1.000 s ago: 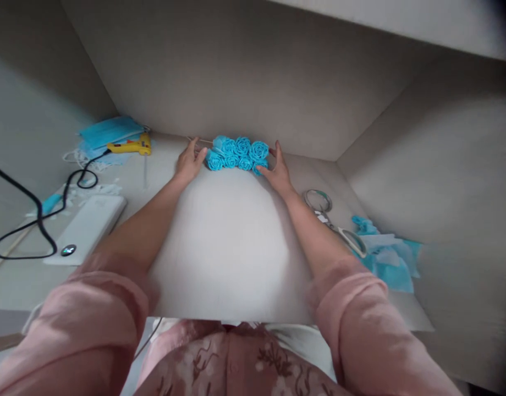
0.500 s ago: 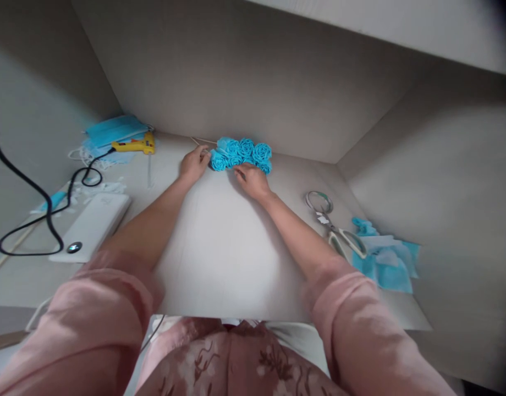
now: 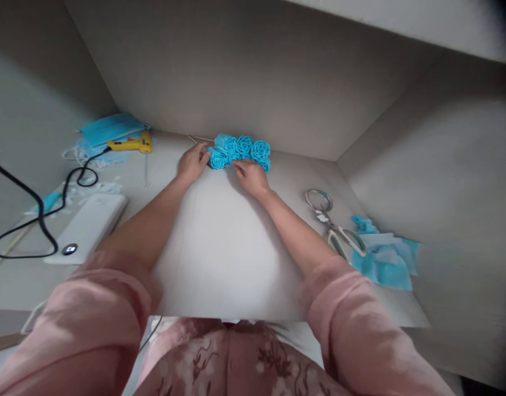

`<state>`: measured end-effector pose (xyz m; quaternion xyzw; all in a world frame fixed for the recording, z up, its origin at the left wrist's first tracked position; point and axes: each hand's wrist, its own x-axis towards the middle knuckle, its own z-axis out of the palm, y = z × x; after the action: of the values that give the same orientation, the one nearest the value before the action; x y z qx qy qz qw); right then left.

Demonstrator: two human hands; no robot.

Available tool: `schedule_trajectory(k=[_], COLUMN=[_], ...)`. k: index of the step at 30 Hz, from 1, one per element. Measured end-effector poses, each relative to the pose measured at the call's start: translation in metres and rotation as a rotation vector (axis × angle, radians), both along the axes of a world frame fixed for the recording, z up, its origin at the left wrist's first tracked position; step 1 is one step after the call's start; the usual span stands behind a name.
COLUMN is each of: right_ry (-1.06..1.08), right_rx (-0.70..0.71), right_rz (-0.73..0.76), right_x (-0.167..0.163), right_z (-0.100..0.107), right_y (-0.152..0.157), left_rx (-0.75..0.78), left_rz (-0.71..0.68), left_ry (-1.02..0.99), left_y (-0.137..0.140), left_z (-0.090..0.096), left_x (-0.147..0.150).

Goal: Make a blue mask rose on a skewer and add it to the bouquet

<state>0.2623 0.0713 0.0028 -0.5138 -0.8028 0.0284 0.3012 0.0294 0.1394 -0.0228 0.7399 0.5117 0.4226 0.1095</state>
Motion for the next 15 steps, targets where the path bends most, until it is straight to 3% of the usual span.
schedule_trajectory(k=[3, 6, 9, 15], right_ry=[0.206, 0.337, 0.370, 0.174], right_rx=[0.151, 0.203, 0.114, -0.078], right_rz=[-0.093, -0.251, -0.342, -0.270], right_x=[0.034, 0.066, 0.081, 0.073], right_z=[0.007, 0.009, 0.005, -0.006], right_y=[-0.001, -0.001, -0.006, -0.016], left_rx=[0.052, 0.099, 0.126, 0.147], left_rz=[0.006, 0.000, -0.004, 0.011], left_ry=[0.009, 0.015, 0.025, 0.027], left_y=[0.004, 0.008, 0.010, 0.014], left_z=[-0.003, -0.006, -0.008, -0.011], left_x=[0.000, 0.001, 0.003, 0.002])
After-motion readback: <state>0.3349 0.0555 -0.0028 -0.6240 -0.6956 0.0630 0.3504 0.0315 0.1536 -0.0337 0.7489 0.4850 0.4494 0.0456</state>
